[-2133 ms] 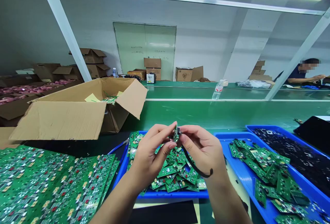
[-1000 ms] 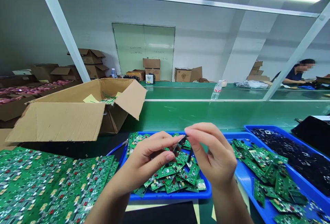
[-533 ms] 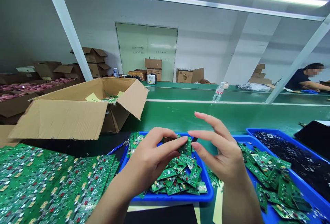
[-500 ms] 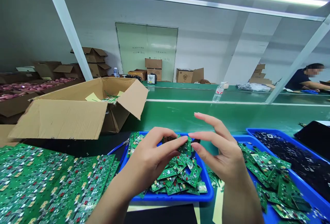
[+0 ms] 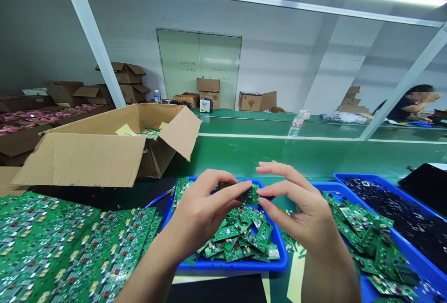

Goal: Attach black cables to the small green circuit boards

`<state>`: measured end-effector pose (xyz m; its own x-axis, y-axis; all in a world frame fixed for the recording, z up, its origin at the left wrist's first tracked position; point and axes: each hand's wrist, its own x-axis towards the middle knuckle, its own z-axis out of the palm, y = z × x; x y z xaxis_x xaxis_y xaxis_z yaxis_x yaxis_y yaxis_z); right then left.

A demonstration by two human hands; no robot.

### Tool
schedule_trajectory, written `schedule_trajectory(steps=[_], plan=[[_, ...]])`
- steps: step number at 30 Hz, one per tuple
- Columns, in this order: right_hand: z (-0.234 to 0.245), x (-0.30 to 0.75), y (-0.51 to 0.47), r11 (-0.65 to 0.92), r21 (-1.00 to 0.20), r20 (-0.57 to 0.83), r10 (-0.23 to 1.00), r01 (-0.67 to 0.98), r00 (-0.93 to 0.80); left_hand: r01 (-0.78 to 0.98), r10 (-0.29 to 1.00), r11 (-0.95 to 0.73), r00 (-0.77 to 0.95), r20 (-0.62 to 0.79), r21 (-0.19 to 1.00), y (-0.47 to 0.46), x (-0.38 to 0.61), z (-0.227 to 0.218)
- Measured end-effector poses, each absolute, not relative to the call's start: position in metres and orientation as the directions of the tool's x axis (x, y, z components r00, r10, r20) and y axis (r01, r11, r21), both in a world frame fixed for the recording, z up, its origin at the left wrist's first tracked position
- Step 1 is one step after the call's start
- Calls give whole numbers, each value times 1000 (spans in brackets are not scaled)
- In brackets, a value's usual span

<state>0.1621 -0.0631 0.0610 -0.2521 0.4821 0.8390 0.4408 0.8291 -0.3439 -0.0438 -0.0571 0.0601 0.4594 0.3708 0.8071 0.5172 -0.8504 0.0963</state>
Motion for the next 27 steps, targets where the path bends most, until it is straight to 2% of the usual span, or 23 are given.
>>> schedule_trajectory(steps=[5, 9, 13, 15, 17, 20, 24, 27], plan=[[63, 172, -65, 827, -388, 767, 534, 407, -355, 547, 364, -832, 422, 830, 87, -55, -45, 61], [64, 189, -68, 832, -486, 710, 554, 268, -435, 578, 343, -811, 353, 870, 85, -54, -48, 63], [60, 194, -59, 792, -611, 773, 597, 2, -215, 541, 265, -841, 393, 881, 12, -56, -47, 65], [58, 188, -53, 731, -679, 730, 661, -71, -174, 522, 237, -853, 416, 878, -17, -58, -46, 65], [58, 179, -50, 646, -763, 622, 721, -30, -305, 519, 223, -854, 432, 874, -39, -59, -45, 65], [60, 167, -52, 563, -824, 457, 733, 71, -503, 533, 204, -843, 435, 877, -69, -59, -45, 64], [63, 158, -58, 489, -870, 403, 775, 58, -486, 540, 200, -838, 426, 882, -71, -58, -48, 62], [62, 155, -58, 404, -914, 371, 788, -42, -491, 531, 211, -846, 416, 885, -48, -58, -49, 61]])
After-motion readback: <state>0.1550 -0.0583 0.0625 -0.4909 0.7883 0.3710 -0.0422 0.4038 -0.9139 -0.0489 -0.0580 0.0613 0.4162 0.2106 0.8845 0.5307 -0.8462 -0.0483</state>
